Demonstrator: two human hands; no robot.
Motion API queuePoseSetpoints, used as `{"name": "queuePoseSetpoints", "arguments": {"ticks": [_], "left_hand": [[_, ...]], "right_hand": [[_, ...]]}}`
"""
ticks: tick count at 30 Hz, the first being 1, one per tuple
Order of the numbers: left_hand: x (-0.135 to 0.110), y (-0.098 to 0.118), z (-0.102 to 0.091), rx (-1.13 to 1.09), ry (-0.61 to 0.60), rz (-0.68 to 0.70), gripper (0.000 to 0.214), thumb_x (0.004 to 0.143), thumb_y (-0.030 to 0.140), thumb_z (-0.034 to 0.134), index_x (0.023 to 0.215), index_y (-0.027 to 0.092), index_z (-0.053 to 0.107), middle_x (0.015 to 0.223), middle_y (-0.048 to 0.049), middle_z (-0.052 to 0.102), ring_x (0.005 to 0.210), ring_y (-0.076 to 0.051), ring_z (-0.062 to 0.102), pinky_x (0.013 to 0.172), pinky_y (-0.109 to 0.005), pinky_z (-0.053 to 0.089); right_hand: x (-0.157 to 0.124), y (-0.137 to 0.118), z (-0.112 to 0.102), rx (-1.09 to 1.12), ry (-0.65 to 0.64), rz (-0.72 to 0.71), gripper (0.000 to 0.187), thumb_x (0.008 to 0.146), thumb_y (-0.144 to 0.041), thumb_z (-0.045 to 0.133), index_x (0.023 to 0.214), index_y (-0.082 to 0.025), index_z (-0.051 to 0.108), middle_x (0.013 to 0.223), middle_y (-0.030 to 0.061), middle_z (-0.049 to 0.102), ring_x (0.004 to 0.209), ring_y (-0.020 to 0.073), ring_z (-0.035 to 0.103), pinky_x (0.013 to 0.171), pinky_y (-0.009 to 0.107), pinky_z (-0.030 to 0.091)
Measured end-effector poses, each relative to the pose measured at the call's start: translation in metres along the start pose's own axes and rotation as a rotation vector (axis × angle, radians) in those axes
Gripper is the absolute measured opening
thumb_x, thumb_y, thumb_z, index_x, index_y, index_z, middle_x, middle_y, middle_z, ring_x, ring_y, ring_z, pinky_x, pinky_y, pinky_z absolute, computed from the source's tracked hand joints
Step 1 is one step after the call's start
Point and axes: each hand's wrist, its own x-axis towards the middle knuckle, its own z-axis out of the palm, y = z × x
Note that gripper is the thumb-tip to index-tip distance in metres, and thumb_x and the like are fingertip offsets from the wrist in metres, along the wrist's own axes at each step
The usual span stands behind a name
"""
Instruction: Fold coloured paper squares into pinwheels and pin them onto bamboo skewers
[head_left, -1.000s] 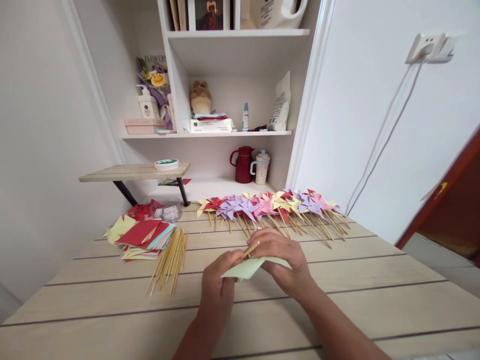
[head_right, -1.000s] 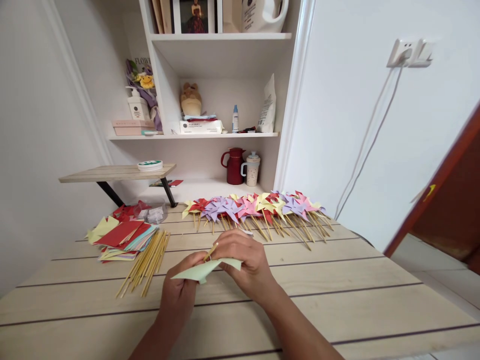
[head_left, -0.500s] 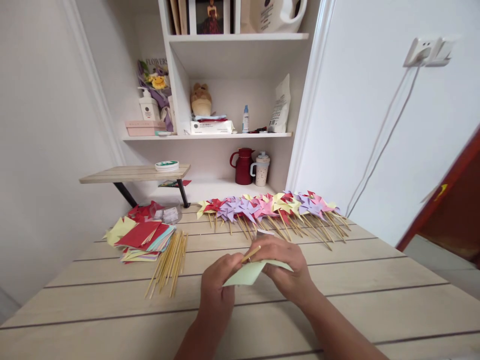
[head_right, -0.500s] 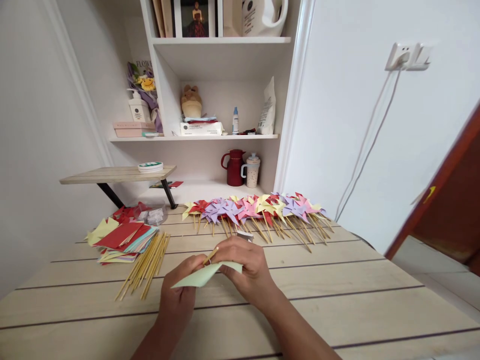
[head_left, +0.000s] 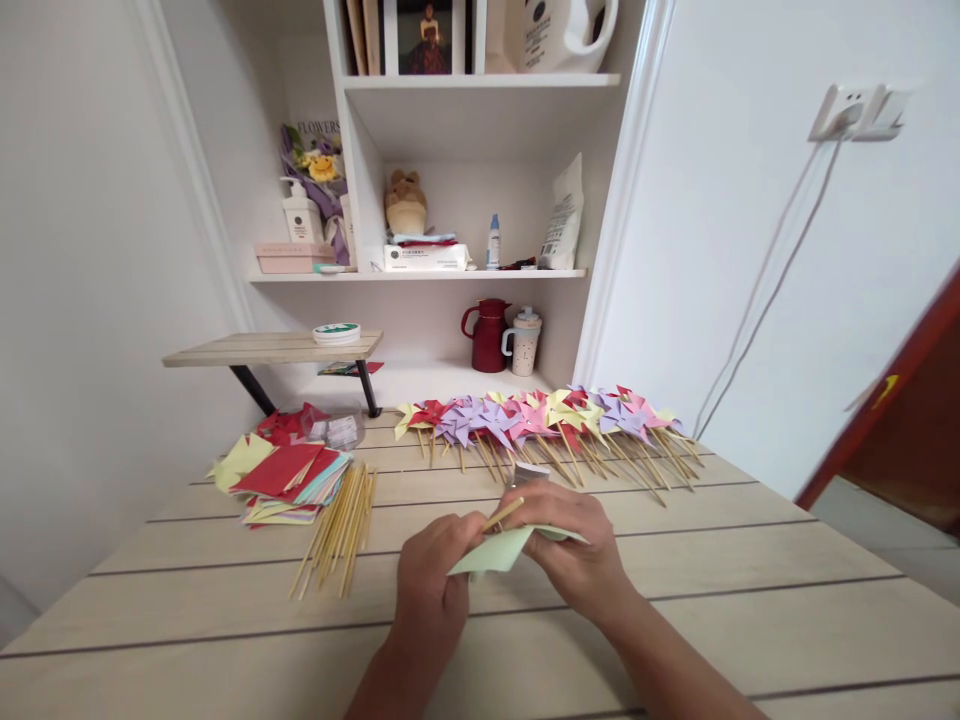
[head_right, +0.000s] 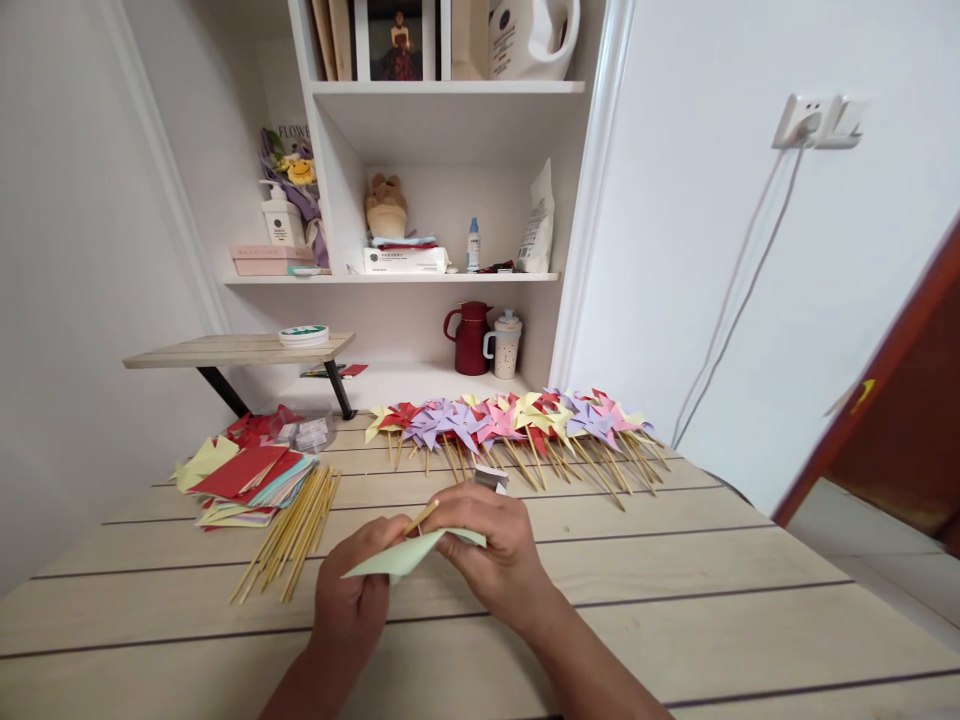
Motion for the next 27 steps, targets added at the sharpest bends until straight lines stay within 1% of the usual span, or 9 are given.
{"name": "queuePoseSetpoints", "arguments": {"ticks": [5,10,15,18,20,23,25,27], "left_hand": [[0.007,0.008,-0.006,0.014,-0.037,0.008,0.028,0.094,0.016,0.036,0.105,0.019,0.062,0.075,-0.0026,0.069,0.064,-0.015,0.064,0.058,-0.024,0.047],[0.009,0.013,-0.010,0.085,-0.035,0.065,0.028,0.097,0.019,0.033,0.104,0.019,0.061,0.075,-0.0033,0.070,0.064,-0.016,0.065,0.058,-0.025,0.047],[0.008,0.011,-0.008,0.130,-0.046,0.150,0.024,0.097,0.018,0.038,0.101,0.018,0.061,0.073,-0.0050,0.069,0.063,-0.016,0.063,0.054,-0.026,0.043],[0.010,0.012,-0.006,0.149,-0.064,0.141,0.025,0.097,0.016,0.037,0.098,0.018,0.062,0.070,-0.0044,0.068,0.058,-0.016,0.060,0.051,-0.025,0.039],[0.011,0.013,-0.006,0.189,-0.065,0.137,0.027,0.098,0.018,0.035,0.099,0.018,0.062,0.068,-0.0034,0.066,0.056,-0.015,0.058,0.050,-0.026,0.038],[0.011,0.015,-0.005,0.284,-0.027,0.177,0.028,0.100,0.020,0.034,0.105,0.017,0.061,0.065,-0.0022,0.064,0.053,-0.015,0.056,0.050,-0.027,0.037],[0.010,0.014,-0.004,0.342,0.030,0.211,0.024,0.099,0.018,0.037,0.108,0.018,0.060,0.064,-0.0010,0.064,0.051,-0.015,0.054,0.050,-0.028,0.035],[0.010,0.014,-0.002,0.374,0.073,0.230,0.021,0.098,0.016,0.041,0.108,0.018,0.059,0.062,0.0000,0.063,0.050,-0.014,0.053,0.050,-0.028,0.034]], "right_hand": [[0.001,0.000,-0.001,-0.011,0.002,0.007,0.011,0.089,-0.014,0.065,0.093,-0.020,0.074,0.085,0.0057,0.074,0.081,0.0163,0.070,0.073,0.025,0.055],[0.001,-0.001,-0.001,-0.005,-0.001,0.003,0.012,0.089,-0.015,0.065,0.093,-0.020,0.075,0.086,0.0061,0.074,0.080,0.0162,0.071,0.072,0.025,0.056],[0.002,-0.004,-0.002,0.005,0.013,0.034,0.010,0.090,-0.016,0.065,0.088,-0.020,0.074,0.084,0.0062,0.074,0.076,0.0161,0.070,0.070,0.026,0.057],[0.004,-0.005,-0.002,-0.017,0.023,0.040,0.009,0.090,-0.018,0.065,0.086,-0.020,0.073,0.082,0.0061,0.074,0.074,0.0170,0.070,0.068,0.027,0.057],[0.006,-0.005,-0.001,-0.039,0.034,0.028,0.009,0.091,-0.020,0.065,0.086,-0.021,0.073,0.080,0.0060,0.073,0.075,0.0184,0.070,0.066,0.029,0.058],[0.007,-0.003,0.000,-0.050,0.059,-0.050,0.009,0.092,-0.023,0.064,0.088,-0.022,0.072,0.077,0.0056,0.073,0.075,0.0204,0.070,0.072,0.035,0.059],[0.008,-0.001,-0.001,-0.048,0.064,-0.106,0.009,0.093,-0.024,0.063,0.091,-0.022,0.072,0.077,0.0054,0.074,0.074,0.0210,0.070,0.078,0.040,0.058],[0.007,0.002,-0.001,-0.047,0.060,-0.124,0.010,0.093,-0.024,0.063,0.092,-0.023,0.072,0.077,0.0051,0.074,0.073,0.0208,0.069,0.080,0.043,0.057]]}}
